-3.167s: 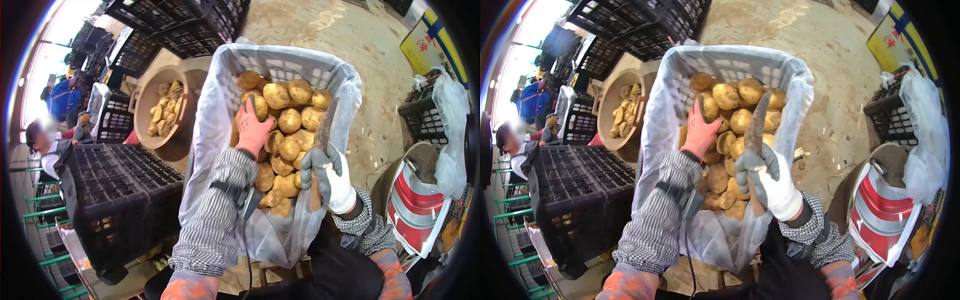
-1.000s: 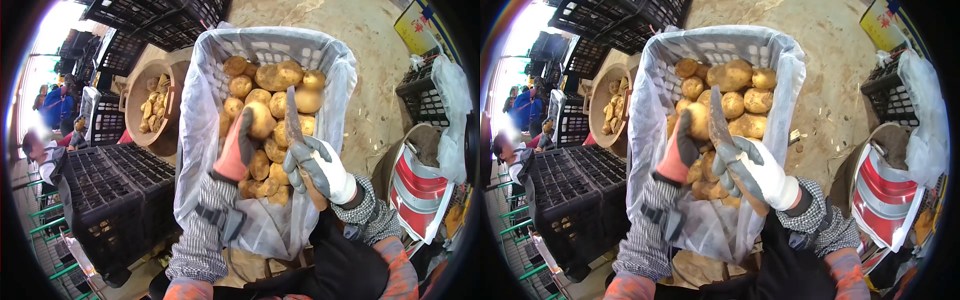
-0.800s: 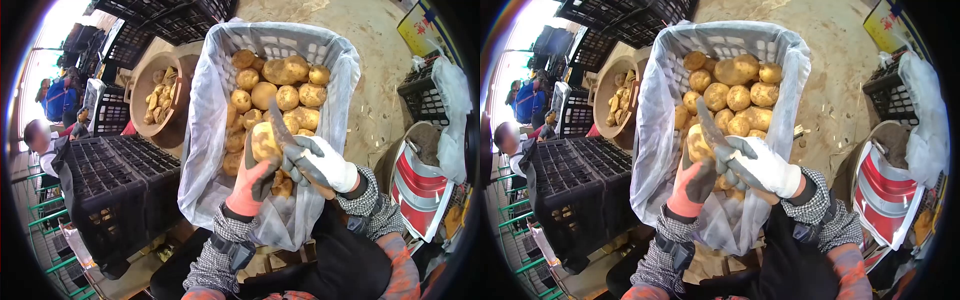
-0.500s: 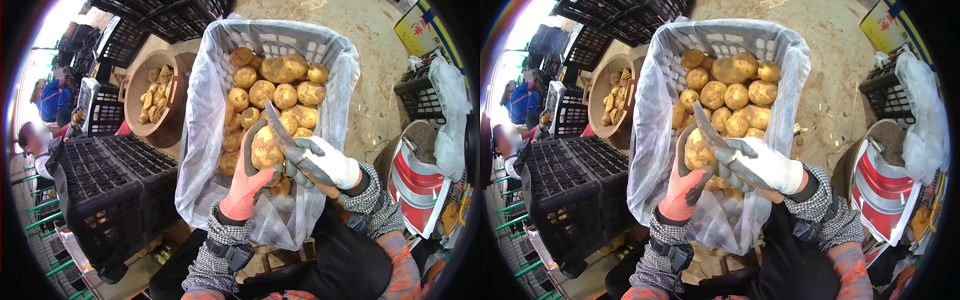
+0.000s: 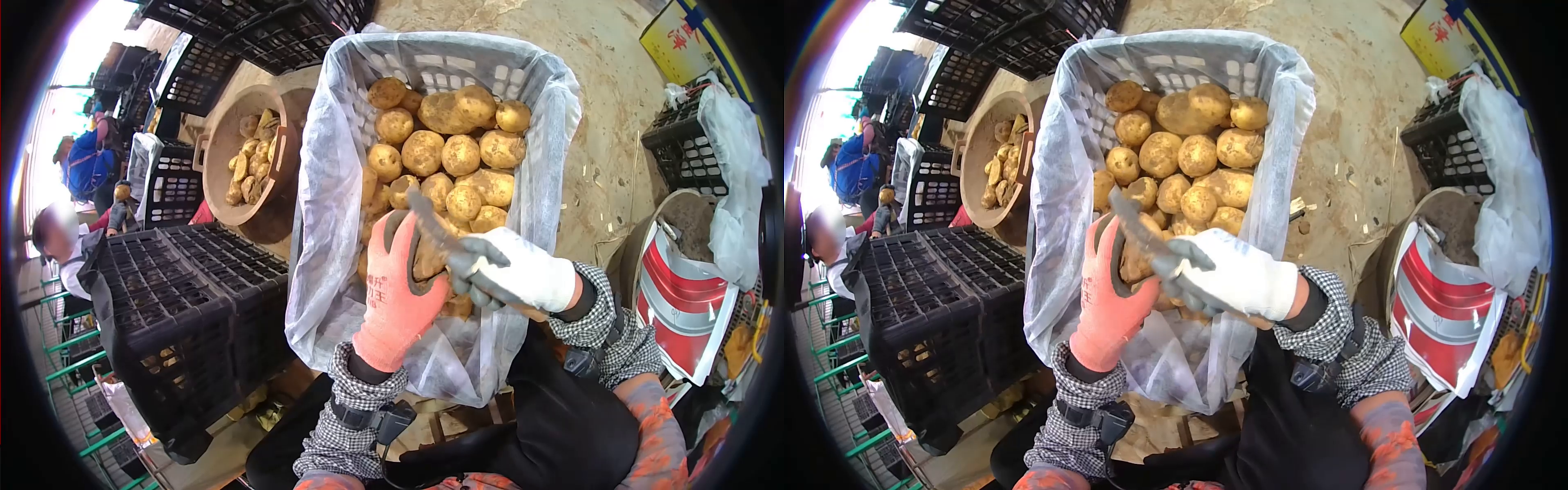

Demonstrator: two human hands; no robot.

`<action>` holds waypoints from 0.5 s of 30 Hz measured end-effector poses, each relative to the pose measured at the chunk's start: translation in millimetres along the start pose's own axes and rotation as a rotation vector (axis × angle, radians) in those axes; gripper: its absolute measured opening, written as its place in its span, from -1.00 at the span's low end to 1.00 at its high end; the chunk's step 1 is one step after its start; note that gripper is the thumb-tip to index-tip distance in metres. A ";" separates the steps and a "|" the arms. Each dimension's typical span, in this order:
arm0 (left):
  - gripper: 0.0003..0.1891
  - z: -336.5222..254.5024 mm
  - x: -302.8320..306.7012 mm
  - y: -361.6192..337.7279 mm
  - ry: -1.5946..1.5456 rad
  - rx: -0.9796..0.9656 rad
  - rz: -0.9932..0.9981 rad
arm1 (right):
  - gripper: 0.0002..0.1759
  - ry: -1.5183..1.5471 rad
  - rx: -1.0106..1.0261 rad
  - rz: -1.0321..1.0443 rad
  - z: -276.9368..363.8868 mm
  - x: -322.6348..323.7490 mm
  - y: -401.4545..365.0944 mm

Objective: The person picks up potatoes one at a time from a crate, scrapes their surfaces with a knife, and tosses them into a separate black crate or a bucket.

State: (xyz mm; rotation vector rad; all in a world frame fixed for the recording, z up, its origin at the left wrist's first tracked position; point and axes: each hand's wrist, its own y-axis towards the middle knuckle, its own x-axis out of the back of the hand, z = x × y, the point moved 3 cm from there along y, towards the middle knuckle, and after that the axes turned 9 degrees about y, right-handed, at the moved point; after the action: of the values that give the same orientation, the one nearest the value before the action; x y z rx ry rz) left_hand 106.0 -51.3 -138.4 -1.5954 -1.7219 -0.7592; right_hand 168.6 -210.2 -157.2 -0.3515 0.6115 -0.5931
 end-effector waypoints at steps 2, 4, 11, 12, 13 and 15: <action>-0.19 -0.3 -1.1 -2.6 0.028 0.014 -0.025 | -0.52 0.053 0.159 0.100 -2.7 -2.4 0.3; -0.22 -5.2 0.6 -2.8 -0.069 0.012 -0.118 | -0.66 0.280 0.030 -0.101 -0.3 -0.5 -0.1; -0.18 -8.6 5.3 -0.1 0.216 -0.044 -0.130 | -0.66 0.113 0.081 0.071 -1.8 -1.3 -2.7; -0.18 -11.0 6.1 2.2 0.180 -0.039 -0.144 | -0.65 0.225 0.086 0.042 -1.1 -1.0 -3.7; -0.19 -13.5 6.5 4.4 0.143 -0.033 -0.161 | -0.64 0.288 0.064 -0.060 1.3 0.5 -1.1; -0.20 -12.3 4.8 6.3 0.104 -0.026 -0.182 | -0.61 0.183 0.093 0.044 0.5 2.2 -2.1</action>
State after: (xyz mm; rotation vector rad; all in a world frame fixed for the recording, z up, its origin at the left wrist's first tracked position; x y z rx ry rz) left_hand 113.0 -57.5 -127.2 -1.4035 -1.8040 -0.9402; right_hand 169.5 -213.1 -156.8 -0.1974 0.7624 -0.6137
